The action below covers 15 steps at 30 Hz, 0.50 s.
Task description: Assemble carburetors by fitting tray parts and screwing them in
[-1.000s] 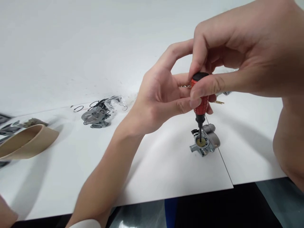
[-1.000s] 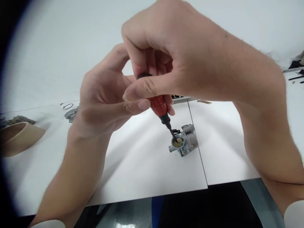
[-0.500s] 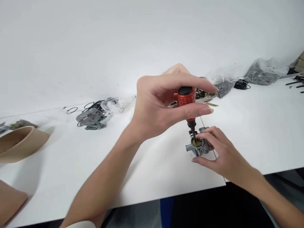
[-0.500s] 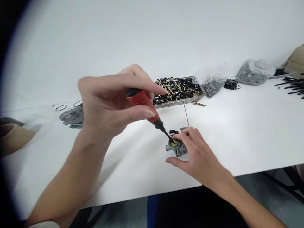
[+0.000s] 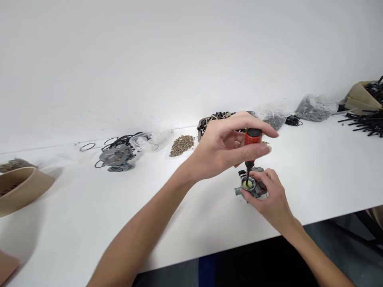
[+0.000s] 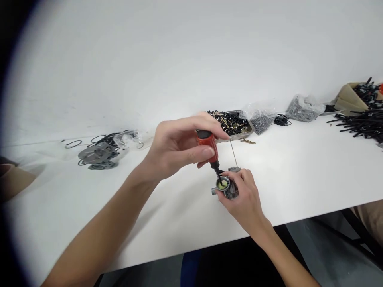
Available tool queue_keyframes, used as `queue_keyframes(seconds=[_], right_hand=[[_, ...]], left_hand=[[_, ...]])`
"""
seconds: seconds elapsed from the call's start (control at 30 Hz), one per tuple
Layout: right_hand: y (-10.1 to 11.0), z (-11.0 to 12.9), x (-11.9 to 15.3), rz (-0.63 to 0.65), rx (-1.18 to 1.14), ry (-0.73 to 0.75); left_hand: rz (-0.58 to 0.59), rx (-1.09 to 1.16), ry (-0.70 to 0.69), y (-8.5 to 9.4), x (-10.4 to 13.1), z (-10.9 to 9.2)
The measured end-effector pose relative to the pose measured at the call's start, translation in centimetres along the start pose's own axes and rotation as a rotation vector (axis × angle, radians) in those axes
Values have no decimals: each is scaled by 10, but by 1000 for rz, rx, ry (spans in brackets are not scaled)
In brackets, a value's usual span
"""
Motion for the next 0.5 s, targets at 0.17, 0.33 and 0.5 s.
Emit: queue_keyframes(seconds=[0.17, 0.33, 0.5], right_hand=[[-2, 1, 1, -23, 34, 24], [-1, -3, -3, 23, 6, 76], [15, 1, -14, 276, 49, 72]], left_hand=[[-18, 20, 23, 6, -1, 3], [131, 47, 130, 14, -1, -17], [-39, -25, 118, 24, 5, -36]])
Point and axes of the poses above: each hand's wrist, its own x-axis away from the middle knuckle, its own y-axis out of the back of the hand, z = x × y, the point moved 1 cm from there along -x, towards the middle knuckle, and after that the axes turned 8 degrees about x, right-handed, at the moved point
